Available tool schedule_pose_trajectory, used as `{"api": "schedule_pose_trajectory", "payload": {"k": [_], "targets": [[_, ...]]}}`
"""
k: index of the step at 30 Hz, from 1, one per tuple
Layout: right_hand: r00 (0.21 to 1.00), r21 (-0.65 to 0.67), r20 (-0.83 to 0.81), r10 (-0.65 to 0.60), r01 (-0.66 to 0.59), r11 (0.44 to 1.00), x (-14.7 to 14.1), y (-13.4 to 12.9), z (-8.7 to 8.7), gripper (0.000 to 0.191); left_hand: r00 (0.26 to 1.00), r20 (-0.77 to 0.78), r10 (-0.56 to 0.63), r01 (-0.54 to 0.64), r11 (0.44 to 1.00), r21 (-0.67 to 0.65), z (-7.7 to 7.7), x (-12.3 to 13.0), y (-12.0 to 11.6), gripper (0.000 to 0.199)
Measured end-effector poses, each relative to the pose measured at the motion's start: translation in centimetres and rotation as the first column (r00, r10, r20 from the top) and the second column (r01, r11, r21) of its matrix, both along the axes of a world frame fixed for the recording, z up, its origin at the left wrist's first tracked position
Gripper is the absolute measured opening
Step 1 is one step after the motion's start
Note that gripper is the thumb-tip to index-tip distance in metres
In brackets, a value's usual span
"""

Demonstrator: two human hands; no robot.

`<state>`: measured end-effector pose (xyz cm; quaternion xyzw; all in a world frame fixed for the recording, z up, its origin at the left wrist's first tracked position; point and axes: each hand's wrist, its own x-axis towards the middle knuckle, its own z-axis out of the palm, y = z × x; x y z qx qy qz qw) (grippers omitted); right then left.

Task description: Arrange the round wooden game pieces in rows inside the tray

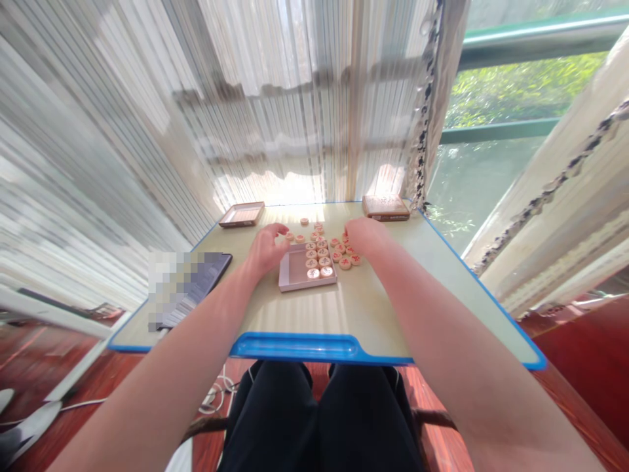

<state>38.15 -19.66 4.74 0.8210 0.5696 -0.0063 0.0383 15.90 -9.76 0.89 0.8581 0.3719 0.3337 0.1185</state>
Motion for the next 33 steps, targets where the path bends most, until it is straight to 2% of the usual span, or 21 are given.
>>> {"api": "schedule_pose_trajectory", "payload": {"k": [6,15,18,21,23,29,33], "targets": [[0.997,0.038,-0.057,-0.049,0.051,0.998,0.4,-0.4,0.2,0.04,0.993,-0.112,-0.047,0.039,0.997,-0.071,0.1,-0.4,-0.7,0.024],[0.995,0.021,-0.072,-0.063,0.065,0.998,0.0,-0.1,-0.1,0.039,0.992,-0.086,-0.088,0.084,0.995,-0.049,-0.1,-0.5,-0.6,0.03],[0.999,0.118,-0.009,-0.034,0.035,0.992,-0.9,-0.3,-0.1,0.036,0.993,-0.089,-0.084,0.079,0.995,-0.059,0.0,-0.4,-0.5,0.03],[0.999,0.259,0.046,0.018,-0.03,0.965,-1.6,-0.3,-0.4,0.035,0.993,-0.083,-0.078,0.072,0.995,-0.064,-0.1,-0.3,-0.4,0.03],[0.998,0.302,0.055,0.04,-0.055,0.952,-1.8,-0.2,-0.7,0.036,0.994,-0.072,-0.079,0.074,0.994,-0.075,-0.3,-0.2,-0.2,0.03],[0.997,0.21,-0.072,-0.014,0.029,0.977,-1.7,0.3,-1.4,0.037,0.997,-0.015,-0.079,0.077,0.989,-0.13,-0.6,0.0,0.2,0.032],[0.993,0.214,-0.118,-0.028,0.053,0.976,-1.7,0.3,-1.4,0.038,0.996,-0.006,-0.089,0.087,0.984,-0.156,-0.4,0.1,0.0,0.032]]}}
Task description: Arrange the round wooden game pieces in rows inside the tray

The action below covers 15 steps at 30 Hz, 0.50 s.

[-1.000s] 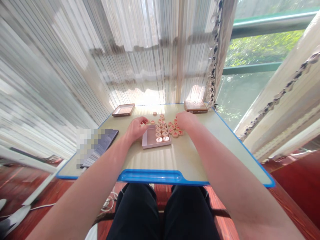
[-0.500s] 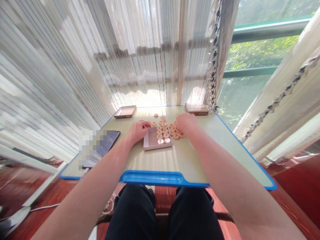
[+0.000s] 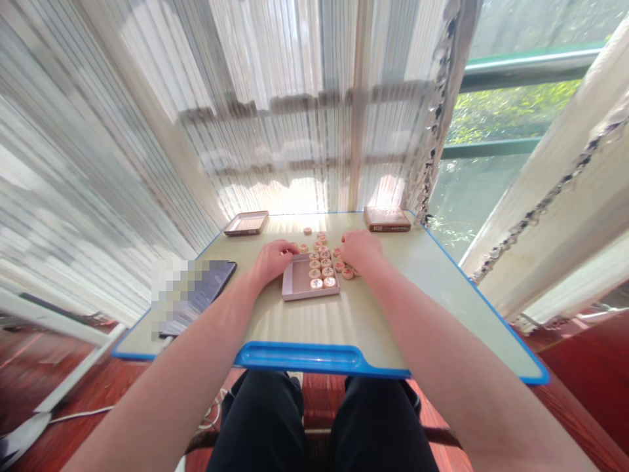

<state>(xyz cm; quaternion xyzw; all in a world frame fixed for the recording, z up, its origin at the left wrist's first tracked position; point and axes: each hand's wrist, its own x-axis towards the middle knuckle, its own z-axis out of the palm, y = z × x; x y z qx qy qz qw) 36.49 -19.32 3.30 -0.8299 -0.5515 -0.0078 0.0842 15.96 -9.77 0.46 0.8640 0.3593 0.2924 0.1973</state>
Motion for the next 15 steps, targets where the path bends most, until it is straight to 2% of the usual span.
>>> {"api": "schedule_pose_trajectory", "payload": {"k": [3,10,12,15], "targets": [[1.0,0.004,0.002,0.002,-0.002,1.0,-0.1,-0.1,0.0,0.037,0.999,0.026,0.025,-0.024,0.999,-0.039,0.3,0.1,-0.1,0.031],[1.0,0.001,0.0,-0.007,0.007,1.0,-0.5,0.0,0.0,0.036,0.969,0.123,0.216,-0.208,0.976,-0.071,0.5,-0.5,1.1,0.042],[0.999,-0.005,-0.019,-0.033,0.033,0.999,-0.5,0.0,0.0,0.035,0.973,0.09,0.21,-0.203,0.976,-0.084,0.2,-0.6,1.5,0.043],[0.997,-0.006,-0.056,-0.047,0.047,0.999,-0.2,0.1,0.1,0.032,0.99,0.025,0.139,-0.135,0.985,-0.106,-0.4,-0.5,1.9,0.043]]}}
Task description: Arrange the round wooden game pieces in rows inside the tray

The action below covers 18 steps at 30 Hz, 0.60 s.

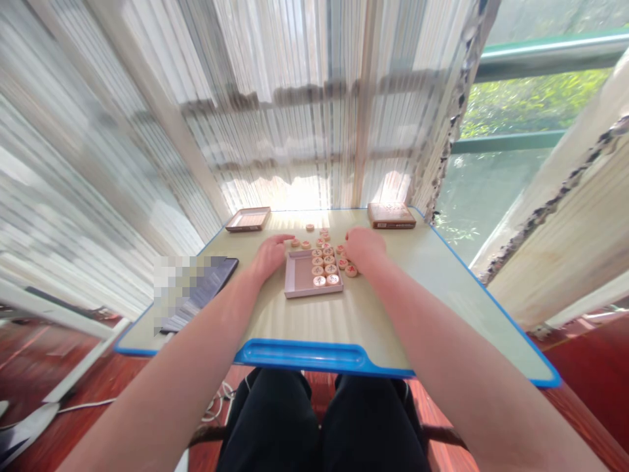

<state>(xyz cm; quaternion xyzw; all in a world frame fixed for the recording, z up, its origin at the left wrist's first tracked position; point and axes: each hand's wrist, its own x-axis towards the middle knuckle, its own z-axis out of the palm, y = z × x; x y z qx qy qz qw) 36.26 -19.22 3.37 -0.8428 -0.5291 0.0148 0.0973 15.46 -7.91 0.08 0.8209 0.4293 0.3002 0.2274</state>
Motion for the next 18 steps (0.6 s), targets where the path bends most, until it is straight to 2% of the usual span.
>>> {"api": "schedule_pose_trajectory", "payload": {"k": [3,6,12,16,18], "targets": [[0.999,0.036,-0.045,0.006,-0.005,0.999,0.8,0.1,0.0,0.031,0.999,0.0,-0.04,0.04,0.999,0.012,-0.4,0.2,0.1,0.04],[0.993,0.072,-0.113,-0.015,0.023,0.997,1.8,0.2,0.2,0.03,1.0,0.012,-0.016,0.015,0.999,0.037,-0.5,0.1,-0.1,0.04],[0.914,0.011,-0.401,-0.057,0.067,0.998,3.0,-0.1,0.9,0.029,0.998,0.029,-0.052,0.05,0.997,0.065,0.2,0.2,-1.1,0.039],[0.898,0.006,-0.44,-0.022,0.027,1.0,2.9,-0.1,0.6,0.025,0.998,0.026,-0.064,0.06,0.991,0.12,1.0,0.4,-1.8,0.038],[0.917,0.02,-0.399,0.021,-0.014,1.0,2.7,0.0,0.3,0.03,0.998,0.015,-0.059,0.056,0.989,0.139,1.1,0.4,-2.0,0.039]]}}
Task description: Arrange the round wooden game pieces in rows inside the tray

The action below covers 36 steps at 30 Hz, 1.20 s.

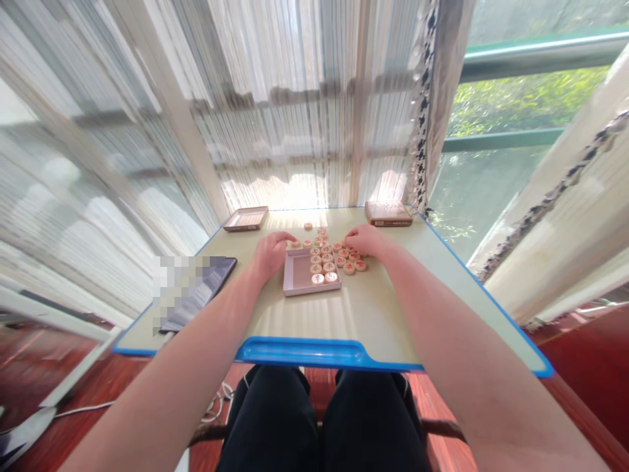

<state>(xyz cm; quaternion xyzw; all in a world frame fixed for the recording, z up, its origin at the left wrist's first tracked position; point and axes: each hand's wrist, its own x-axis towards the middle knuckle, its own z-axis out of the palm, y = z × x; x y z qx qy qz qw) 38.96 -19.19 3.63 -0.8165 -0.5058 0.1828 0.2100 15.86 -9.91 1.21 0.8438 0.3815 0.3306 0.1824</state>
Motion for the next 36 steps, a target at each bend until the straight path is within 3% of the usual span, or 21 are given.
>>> {"api": "schedule_pose_trajectory", "payload": {"k": [5,13,19,26,36], "targets": [[0.958,0.021,0.249,0.142,-0.152,0.988,-0.6,0.2,-0.3,0.036,0.999,-0.036,-0.009,0.009,1.0,-0.007,-0.3,0.1,0.1,0.041],[0.916,0.015,0.357,0.184,-0.202,0.979,-0.8,0.3,-0.7,0.03,0.999,-0.039,0.023,-0.021,0.999,0.046,0.0,0.0,0.1,0.04],[0.962,0.127,0.161,0.219,-0.24,0.962,-1.3,0.1,-0.6,0.028,0.996,-0.063,0.063,-0.06,0.996,0.06,0.0,-0.1,0.2,0.041],[0.973,0.03,-0.185,0.138,-0.135,0.99,-0.9,-0.2,-0.2,0.033,0.998,-0.05,0.032,-0.03,0.999,0.035,-0.2,0.0,0.3,0.04],[0.966,0.049,-0.167,0.199,-0.193,0.98,-0.7,-0.4,-0.2,0.023,0.999,-0.039,0.025,-0.025,1.0,0.002,-0.1,0.0,0.1,0.038]]}}
